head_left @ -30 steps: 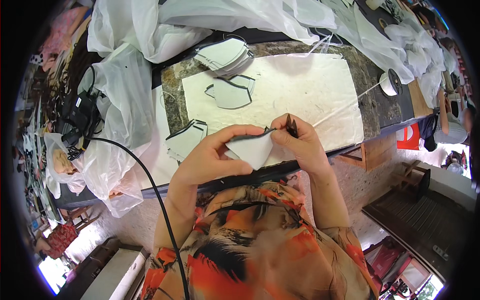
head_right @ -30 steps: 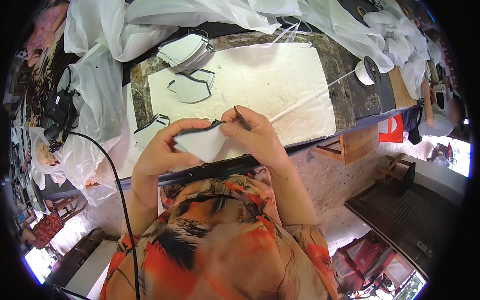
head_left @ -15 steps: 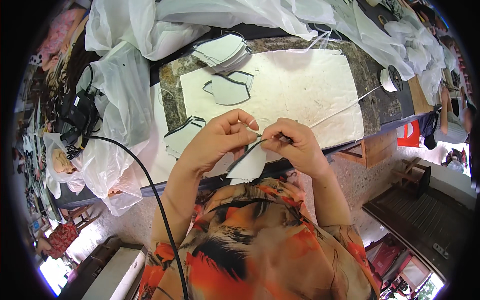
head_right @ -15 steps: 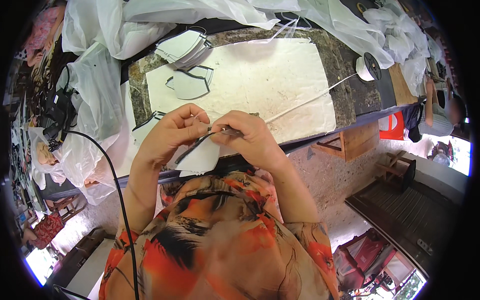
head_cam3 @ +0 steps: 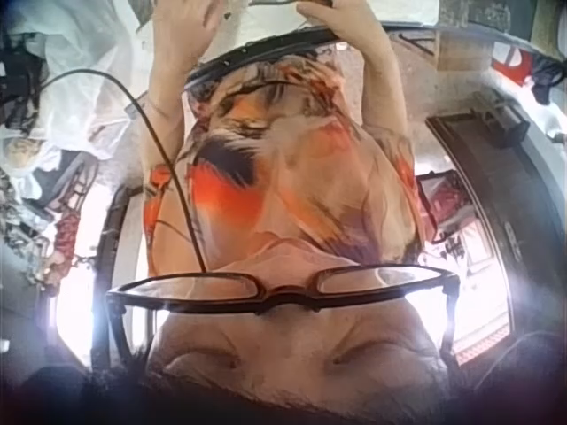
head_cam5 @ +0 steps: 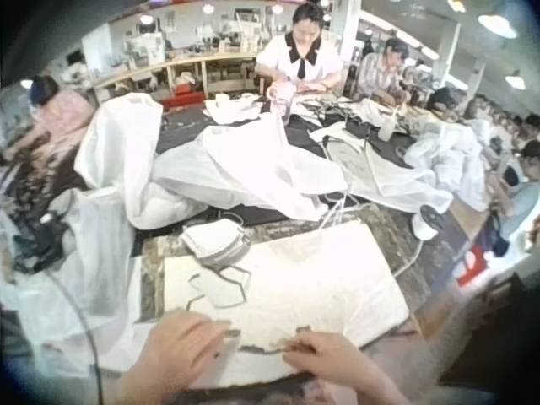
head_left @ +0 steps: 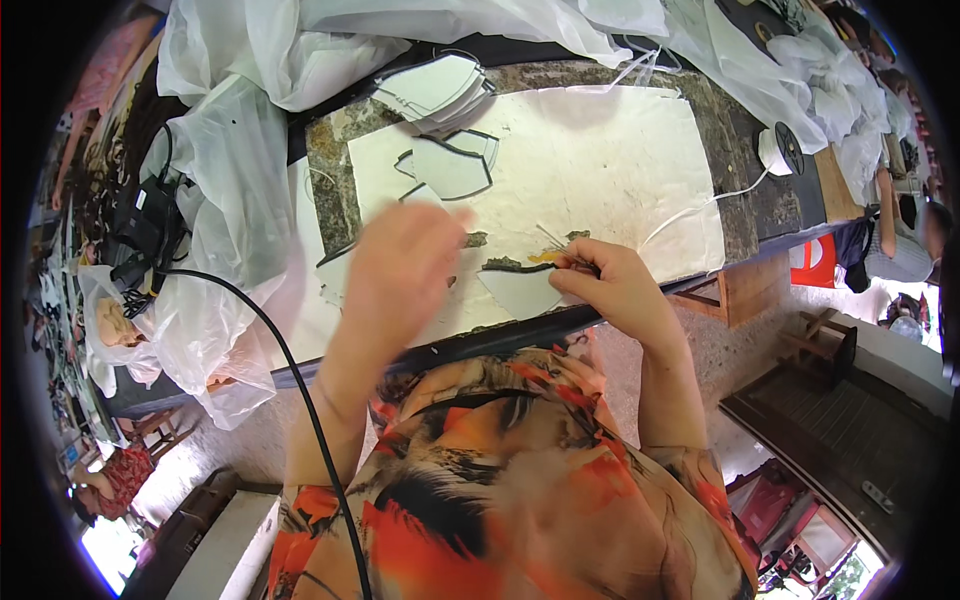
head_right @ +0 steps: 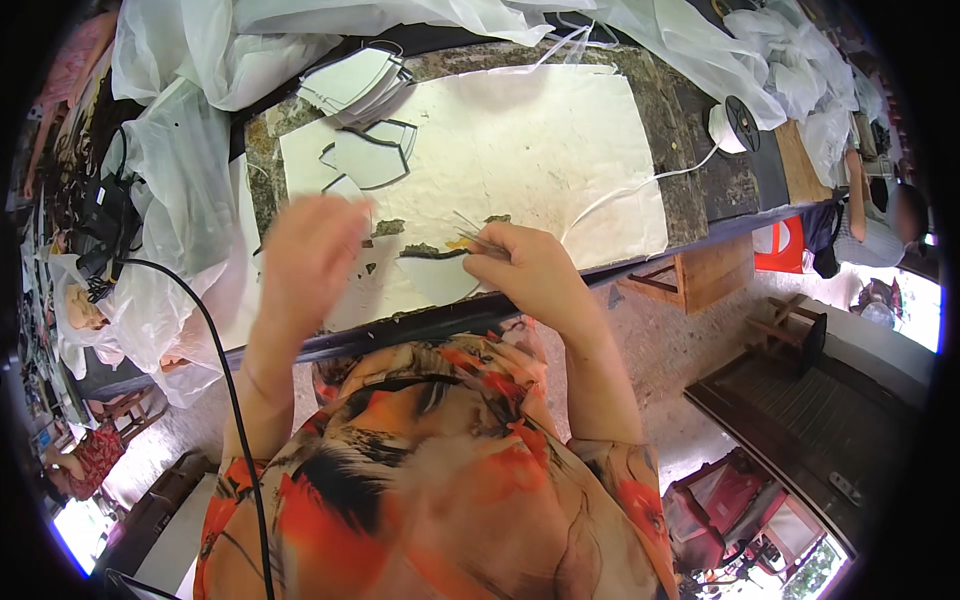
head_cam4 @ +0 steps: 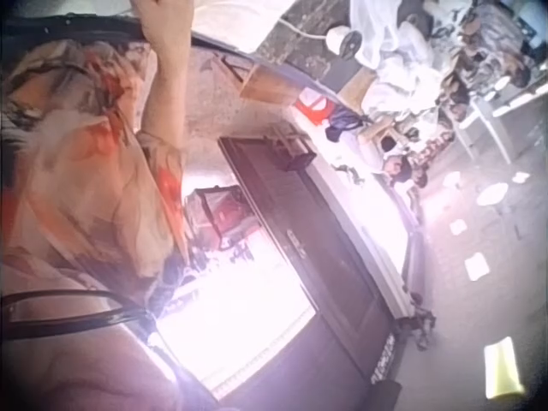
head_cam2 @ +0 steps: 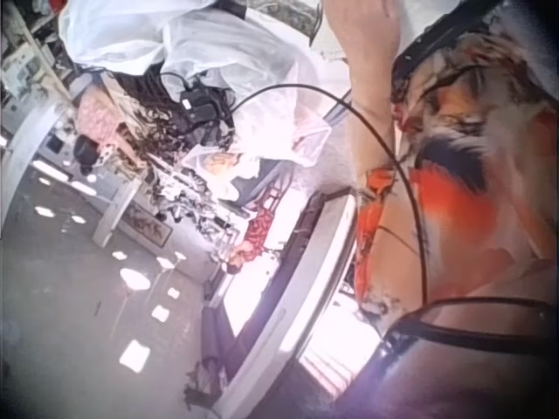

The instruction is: Trimming excess thread and material from shoe upper components using small snips.

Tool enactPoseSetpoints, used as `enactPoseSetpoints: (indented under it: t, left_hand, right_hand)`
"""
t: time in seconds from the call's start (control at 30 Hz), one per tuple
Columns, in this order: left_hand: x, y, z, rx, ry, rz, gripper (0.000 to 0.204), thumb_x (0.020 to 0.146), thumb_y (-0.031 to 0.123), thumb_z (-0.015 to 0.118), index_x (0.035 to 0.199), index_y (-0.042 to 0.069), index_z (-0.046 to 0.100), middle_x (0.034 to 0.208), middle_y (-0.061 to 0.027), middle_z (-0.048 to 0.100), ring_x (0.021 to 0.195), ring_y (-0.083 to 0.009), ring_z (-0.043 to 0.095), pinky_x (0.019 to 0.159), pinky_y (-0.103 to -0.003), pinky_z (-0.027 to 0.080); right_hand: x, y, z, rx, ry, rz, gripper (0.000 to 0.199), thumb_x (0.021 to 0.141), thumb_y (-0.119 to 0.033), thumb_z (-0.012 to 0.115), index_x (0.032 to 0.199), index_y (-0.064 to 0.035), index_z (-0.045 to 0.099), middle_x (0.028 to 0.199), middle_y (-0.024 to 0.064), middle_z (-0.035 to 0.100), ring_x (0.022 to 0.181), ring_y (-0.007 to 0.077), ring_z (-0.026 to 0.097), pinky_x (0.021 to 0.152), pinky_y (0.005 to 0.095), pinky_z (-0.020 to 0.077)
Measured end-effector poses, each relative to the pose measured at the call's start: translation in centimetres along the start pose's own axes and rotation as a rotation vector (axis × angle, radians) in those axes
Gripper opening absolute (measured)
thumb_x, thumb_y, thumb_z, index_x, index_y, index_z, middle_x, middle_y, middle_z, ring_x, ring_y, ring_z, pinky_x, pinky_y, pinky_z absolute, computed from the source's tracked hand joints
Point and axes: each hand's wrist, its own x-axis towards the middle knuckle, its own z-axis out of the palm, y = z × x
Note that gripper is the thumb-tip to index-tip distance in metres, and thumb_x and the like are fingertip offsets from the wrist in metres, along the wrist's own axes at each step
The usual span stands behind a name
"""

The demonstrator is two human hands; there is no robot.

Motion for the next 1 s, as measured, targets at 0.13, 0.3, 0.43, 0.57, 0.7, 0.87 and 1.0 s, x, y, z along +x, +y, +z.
enactPoseSetpoints:
  t: [0.13,0.3,0.43,0.57,0.7,0.87,1.0]
  left_hand:
    - [-3.0,2.7,2.8,-0.171,-0.246,0.147,0.029,0.085,0.008,0.071,0.113,0.004,0.069,0.1,-0.0111,0.065,0.093,-0.0316,0.063,0.082,-0.041,0.051]
    - [-3.5,3.8,3.0,-0.673,-0.183,-0.472,0.029,0.092,0.011,0.073,0.12,0.004,0.069,0.106,-0.0055,0.065,0.096,-0.0187,0.063,0.085,-0.032,0.051]
    - [-1.4,4.8,2.8,-1.492,-0.307,-1.036,0.029,0.097,0.013,0.073,0.124,0.003,0.069,0.11,0.0005,0.062,0.098,-0.005,0.057,0.087,-0.023,0.048]
    - [-1.3,4.8,4.0,-1.504,-0.212,-0.928,0.026,0.097,0.013,0.073,0.121,0.002,0.07,0.104,0.0007,0.065,0.09,-0.0044,0.058,0.082,-0.021,0.048]
    - [-2.0,4.4,4.6,-1.351,-0.209,-0.965,0.02,0.097,0.012,0.072,0.115,0.002,0.072,0.093,0.0023,0.067,0.08,-0.003,0.058,0.072,-0.02,0.047]
    - [-3.6,4.9,4.5,-1.269,-0.16,-0.953,0.016,0.097,0.011,0.073,0.11,0.001,0.073,0.091,0.0019,0.069,0.078,-0.0029,0.058,0.07,-0.02,0.047]
    - [-4.2,5.4,4.4,-1.167,-0.081,-0.85,0.019,0.096,0.013,0.074,0.113,0.003,0.073,0.092,0.0002,0.071,0.079,-0.0067,0.06,0.071,-0.023,0.049]
  right_hand:
    - [-0.6,0.3,0.3,-0.21,0.138,-0.228,0.015,0.09,-0.009,0.069,0.103,-0.0015,0.069,0.086,0.009,0.067,0.077,0.0167,0.06,0.07,0.0314,0.0469]
    - [-2.2,-0.3,0.1,-0.296,0.114,-0.526,0.019,0.088,0.0,0.064,0.106,-0.0048,0.07,0.09,0.0126,0.066,0.082,0.0303,0.065,0.073,0.0369,0.0506]
    - [-2.7,-0.4,0.5,-0.329,0.039,-0.589,0.021,0.086,0.0,0.065,0.106,-0.006,0.069,0.088,0.0115,0.065,0.08,0.0323,0.063,0.073,0.0385,0.0509]
    - [-2.7,-0.3,1.4,-0.331,0.002,-0.621,0.022,0.085,0.001,0.066,0.105,-0.0069,0.068,0.087,0.0109,0.064,0.078,0.032,0.062,0.071,0.0385,0.0504]
    - [-2.4,0.0,1.5,-0.27,-0.012,-0.616,0.019,0.089,0.001,0.066,0.106,-0.006,0.068,0.086,0.0084,0.063,0.076,0.0266,0.061,0.071,0.0351,0.05]
    - [-3.3,-0.5,2.3,0.07,0.056,-0.318,0.012,0.094,-0.003,0.068,0.106,-0.003,0.068,0.085,0.002,0.065,0.075,0.0114,0.057,0.071,0.0273,0.0468]
    - [-3.3,-0.6,3.1,0.203,0.013,-0.102,0.01,0.095,-0.007,0.071,0.103,-0.0015,0.07,0.083,-0.0009,0.066,0.073,0.0055,0.055,0.07,0.0225,0.0456]
